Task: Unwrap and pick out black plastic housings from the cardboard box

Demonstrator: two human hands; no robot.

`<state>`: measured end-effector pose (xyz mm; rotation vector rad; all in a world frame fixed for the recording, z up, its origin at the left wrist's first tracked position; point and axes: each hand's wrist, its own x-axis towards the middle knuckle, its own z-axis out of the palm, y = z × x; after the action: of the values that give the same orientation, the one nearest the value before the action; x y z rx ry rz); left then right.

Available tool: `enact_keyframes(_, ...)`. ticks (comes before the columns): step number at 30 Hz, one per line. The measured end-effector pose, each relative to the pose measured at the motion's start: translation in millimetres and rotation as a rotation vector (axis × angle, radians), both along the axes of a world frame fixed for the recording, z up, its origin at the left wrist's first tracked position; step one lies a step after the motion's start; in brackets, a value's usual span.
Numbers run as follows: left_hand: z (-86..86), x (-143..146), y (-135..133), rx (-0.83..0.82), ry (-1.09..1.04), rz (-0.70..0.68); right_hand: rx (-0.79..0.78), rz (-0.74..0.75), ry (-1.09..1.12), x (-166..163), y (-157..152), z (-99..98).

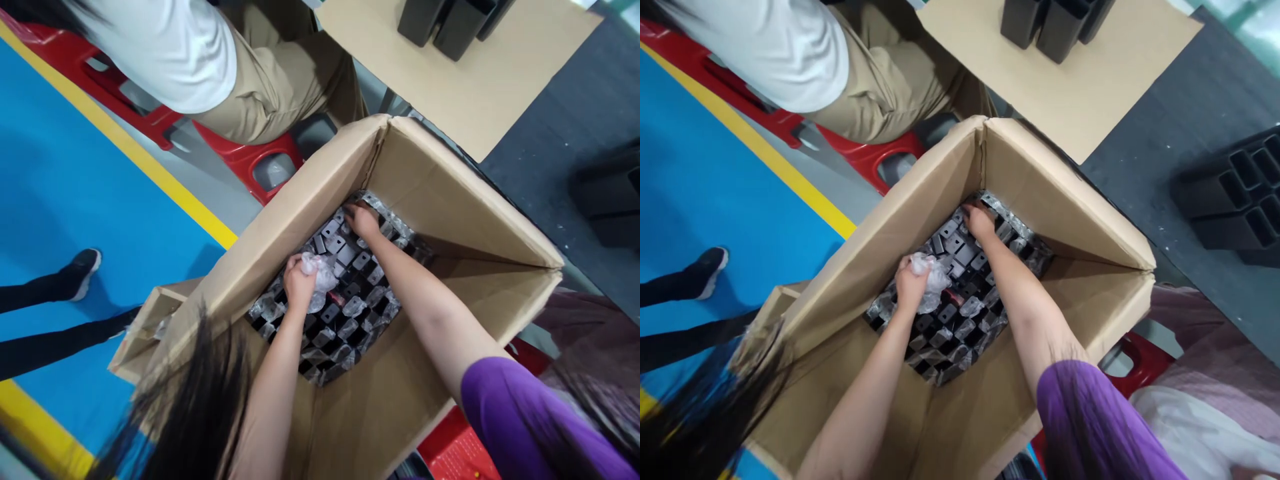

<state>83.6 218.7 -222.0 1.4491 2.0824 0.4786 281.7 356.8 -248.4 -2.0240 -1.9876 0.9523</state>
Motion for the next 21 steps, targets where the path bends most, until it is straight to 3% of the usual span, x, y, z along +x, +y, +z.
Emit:
enact_keyframes(8,0.2,1.8,2.8,-0.007,-0.046,-0.021,-0.055,0.057,-0.001,2.1,11.7,0.3)
enact_keyframes(12,5.5,10.8,11.6,-0.077,-0.010,-0.014,-0.131,0.101,0.107,10.9,21.9,8.6)
enact_keyframes(15,9.6,22.5,28.5,-0.119,0.018,-0.039,-0.201,0.131,0.223,16.3,25.3,18.2)
enact_keyframes(21,3.0,58.4,76.3,-0.098,0.047,-0.248,-0.306,0.179,0.388,20.4,17.4,27.2)
